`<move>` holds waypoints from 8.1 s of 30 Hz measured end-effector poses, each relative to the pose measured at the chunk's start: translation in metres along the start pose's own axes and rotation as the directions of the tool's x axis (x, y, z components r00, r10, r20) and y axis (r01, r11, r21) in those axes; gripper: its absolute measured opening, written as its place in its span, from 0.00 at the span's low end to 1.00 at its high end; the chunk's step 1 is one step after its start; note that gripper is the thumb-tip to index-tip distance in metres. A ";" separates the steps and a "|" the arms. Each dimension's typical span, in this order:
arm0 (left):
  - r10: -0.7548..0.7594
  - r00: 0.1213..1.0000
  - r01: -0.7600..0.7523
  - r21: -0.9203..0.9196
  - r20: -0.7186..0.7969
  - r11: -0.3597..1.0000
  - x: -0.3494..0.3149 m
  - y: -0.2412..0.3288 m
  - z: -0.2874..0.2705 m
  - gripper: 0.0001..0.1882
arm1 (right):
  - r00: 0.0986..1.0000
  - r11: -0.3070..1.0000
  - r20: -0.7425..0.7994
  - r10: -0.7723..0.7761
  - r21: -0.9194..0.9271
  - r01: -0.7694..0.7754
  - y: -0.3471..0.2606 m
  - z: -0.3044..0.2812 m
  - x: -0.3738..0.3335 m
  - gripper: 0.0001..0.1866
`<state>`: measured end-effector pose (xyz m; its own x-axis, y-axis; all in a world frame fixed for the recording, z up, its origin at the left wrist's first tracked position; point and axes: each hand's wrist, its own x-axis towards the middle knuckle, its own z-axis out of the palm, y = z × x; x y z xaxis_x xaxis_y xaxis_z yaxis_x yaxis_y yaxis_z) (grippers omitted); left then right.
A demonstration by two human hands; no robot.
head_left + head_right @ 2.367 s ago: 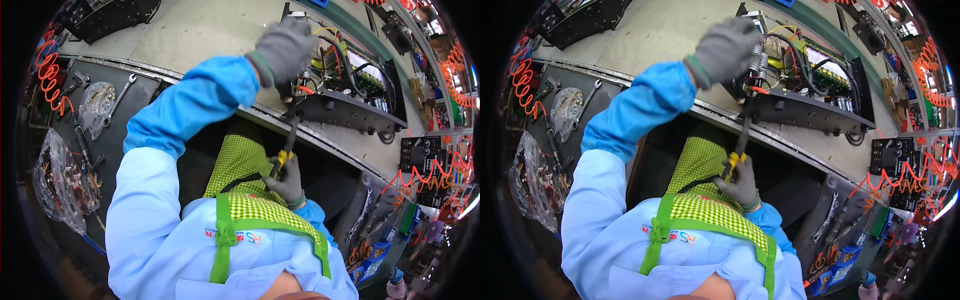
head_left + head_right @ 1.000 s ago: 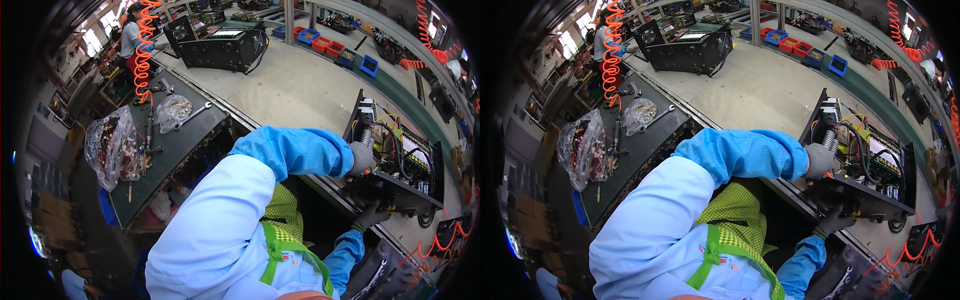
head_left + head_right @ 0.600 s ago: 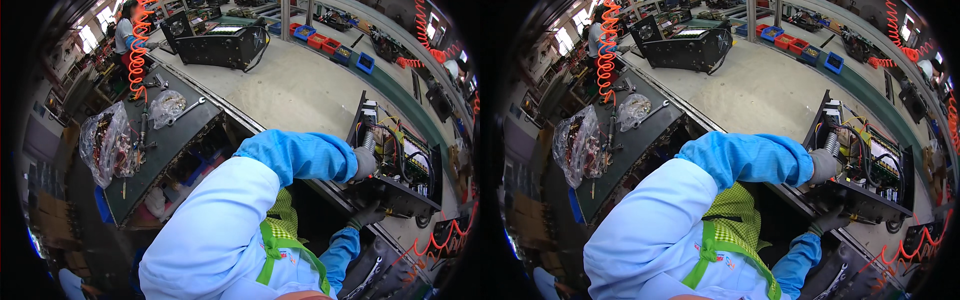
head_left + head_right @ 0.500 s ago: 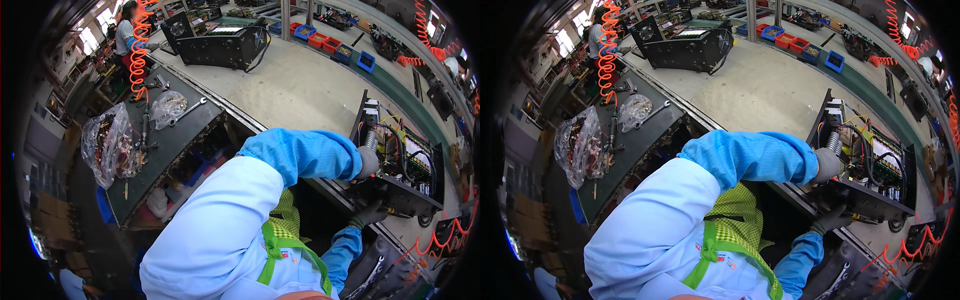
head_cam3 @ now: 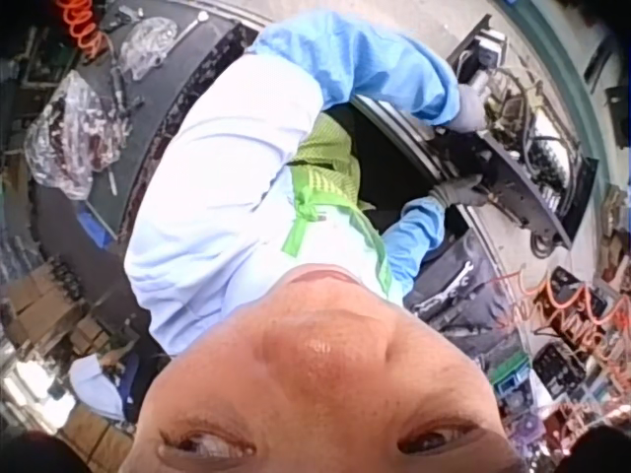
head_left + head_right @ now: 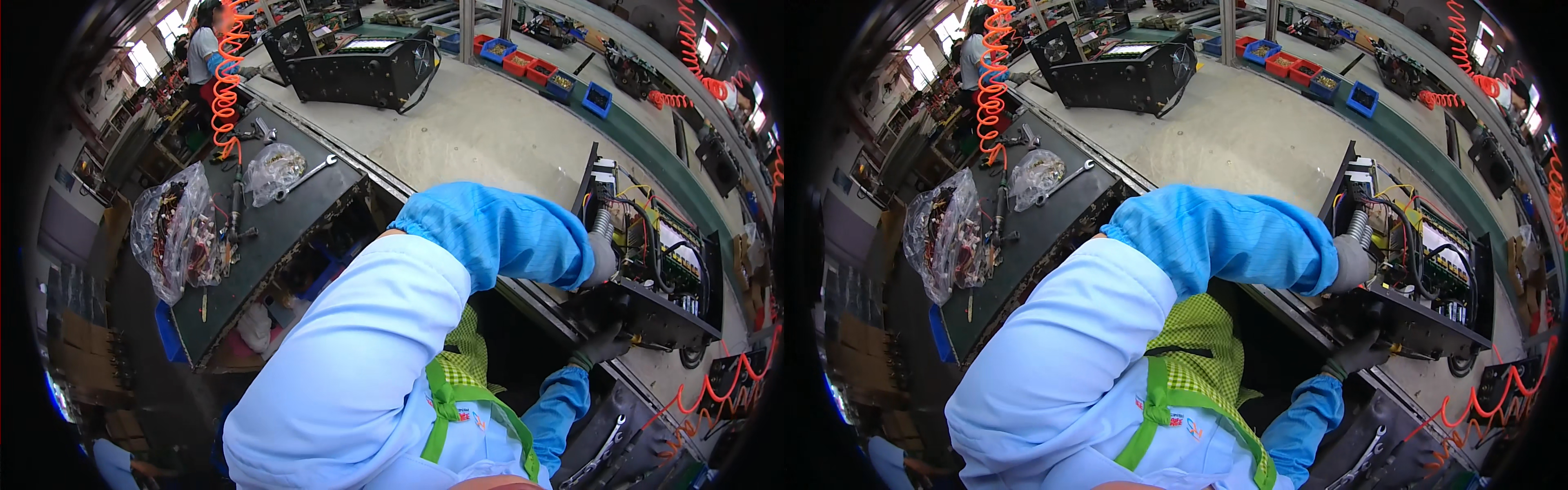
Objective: The person repairs an electronic device on a workbench, using a screwdriver to remove screws and a wrench to tighten connections. They handle various components, including wires and a metal casing, and use pliers to cut a wire. The person also moves a metal rack aside to access the workspace.
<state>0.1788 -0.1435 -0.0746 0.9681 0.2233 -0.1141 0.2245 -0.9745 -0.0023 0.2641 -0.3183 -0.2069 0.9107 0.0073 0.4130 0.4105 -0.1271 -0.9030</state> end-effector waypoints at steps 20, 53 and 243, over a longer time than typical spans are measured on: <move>0.011 1.000 -0.012 -0.031 -0.021 0.999 -0.030 -0.007 -0.012 0.11 | 0.998 0.986 0.061 0.032 -0.166 -0.022 -0.005 -0.002 -0.003 0.31; -0.003 0.998 0.008 -0.082 0.055 0.997 -0.062 -0.030 -0.037 0.14 | 0.935 0.967 0.296 0.194 0.103 -0.233 -0.015 -0.011 0.002 0.23; -0.171 0.884 -0.297 -0.804 -0.436 0.515 -0.162 0.038 -0.004 0.26 | 0.931 0.978 0.309 0.193 -0.136 -0.158 0.046 -0.079 0.166 0.15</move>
<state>0.0314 -0.2162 -0.0521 0.8656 0.3746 0.3322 -0.0816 -0.5491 0.8317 0.4303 -0.4009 -0.1702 0.9416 0.2889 0.1732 0.2514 -0.2606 -0.9322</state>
